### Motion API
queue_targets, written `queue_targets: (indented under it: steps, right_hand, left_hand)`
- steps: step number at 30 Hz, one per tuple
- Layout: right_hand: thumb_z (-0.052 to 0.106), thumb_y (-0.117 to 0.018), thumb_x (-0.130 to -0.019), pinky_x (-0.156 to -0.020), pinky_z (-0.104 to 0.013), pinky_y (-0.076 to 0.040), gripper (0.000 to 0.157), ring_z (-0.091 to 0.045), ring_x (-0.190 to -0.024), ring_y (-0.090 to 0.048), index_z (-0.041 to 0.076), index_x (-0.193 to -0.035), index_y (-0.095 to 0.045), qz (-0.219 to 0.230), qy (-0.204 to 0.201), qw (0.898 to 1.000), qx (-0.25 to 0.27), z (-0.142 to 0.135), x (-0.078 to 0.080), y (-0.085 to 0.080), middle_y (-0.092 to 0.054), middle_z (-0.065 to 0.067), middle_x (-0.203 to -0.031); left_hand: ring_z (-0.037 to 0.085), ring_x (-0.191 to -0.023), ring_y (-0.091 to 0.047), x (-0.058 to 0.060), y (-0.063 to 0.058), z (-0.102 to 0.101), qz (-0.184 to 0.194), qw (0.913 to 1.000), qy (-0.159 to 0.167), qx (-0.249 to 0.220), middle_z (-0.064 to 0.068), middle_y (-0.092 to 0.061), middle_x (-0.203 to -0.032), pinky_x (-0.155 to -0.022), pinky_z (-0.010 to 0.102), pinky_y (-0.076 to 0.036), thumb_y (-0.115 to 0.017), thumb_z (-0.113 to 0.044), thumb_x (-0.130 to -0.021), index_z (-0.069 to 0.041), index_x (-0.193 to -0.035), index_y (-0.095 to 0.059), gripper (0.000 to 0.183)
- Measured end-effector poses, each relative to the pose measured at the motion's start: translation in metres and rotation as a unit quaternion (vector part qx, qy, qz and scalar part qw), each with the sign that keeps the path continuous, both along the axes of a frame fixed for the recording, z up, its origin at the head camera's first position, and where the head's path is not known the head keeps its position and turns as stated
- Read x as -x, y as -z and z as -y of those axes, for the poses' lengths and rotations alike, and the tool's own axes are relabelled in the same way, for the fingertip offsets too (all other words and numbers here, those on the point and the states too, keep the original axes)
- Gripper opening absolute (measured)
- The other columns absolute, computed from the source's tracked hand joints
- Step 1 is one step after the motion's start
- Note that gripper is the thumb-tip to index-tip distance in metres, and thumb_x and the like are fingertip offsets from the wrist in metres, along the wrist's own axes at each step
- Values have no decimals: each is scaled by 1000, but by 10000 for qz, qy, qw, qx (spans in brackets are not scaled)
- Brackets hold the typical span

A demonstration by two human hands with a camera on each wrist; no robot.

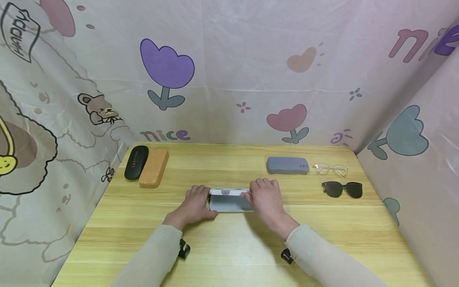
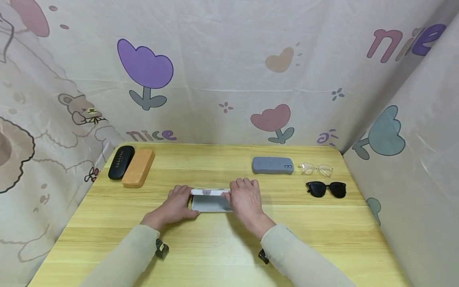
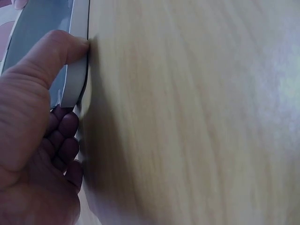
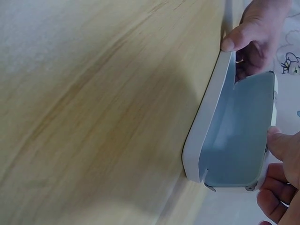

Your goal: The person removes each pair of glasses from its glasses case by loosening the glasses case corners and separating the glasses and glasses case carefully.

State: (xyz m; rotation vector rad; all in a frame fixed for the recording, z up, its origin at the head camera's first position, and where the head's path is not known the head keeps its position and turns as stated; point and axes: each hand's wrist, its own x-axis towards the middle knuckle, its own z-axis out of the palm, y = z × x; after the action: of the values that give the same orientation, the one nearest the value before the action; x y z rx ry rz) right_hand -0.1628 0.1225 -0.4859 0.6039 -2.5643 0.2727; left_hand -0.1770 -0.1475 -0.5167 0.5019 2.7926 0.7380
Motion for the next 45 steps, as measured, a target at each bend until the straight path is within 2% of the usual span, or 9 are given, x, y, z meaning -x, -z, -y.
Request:
queue_targets:
  steps: [13,23,39,45]
  right_hand:
    - [43,-83,-88,-72,-37,-37,37,-17,-68,-46,14,-79,-62,-130,-89,9999,14,-1,-3,3,-55,3,-73]
    - [44,-82,-89,-72,-38,-38,37,-19,-69,-50,14,-80,-63,-195,-107,9997,-96,-2,-6,4,-57,2,-73]
    - [45,-84,-87,-71,-38,-38,41,-19,-66,-46,15,-76,-59,-539,-157,9984,-119,-3,-8,13,-53,3,-70]
    - [47,-81,-88,-72,-38,-40,41,-19,-67,-48,15,-76,-59,-499,-209,9982,-248,-4,-11,15,-55,2,-70]
  left_hand:
    - [33,-126,-46,0,0,1,15,10000,-3,-90,10,-63,-128,-111,53,-35,-90,-39,-77,-1,-136,-59,76]
    - [35,-128,-45,0,0,0,19,10000,-16,-59,10,-62,-129,-112,53,-34,-91,-39,-77,-1,-136,-58,77]
    - [36,-129,-45,0,1,0,15,9999,-61,-94,11,-62,-130,-113,53,-34,-90,-39,-76,-1,-136,-59,78]
    - [35,-128,-46,0,2,0,-12,10000,-52,-43,10,-62,-130,-112,52,-34,-90,-40,-76,-1,-137,-59,79]
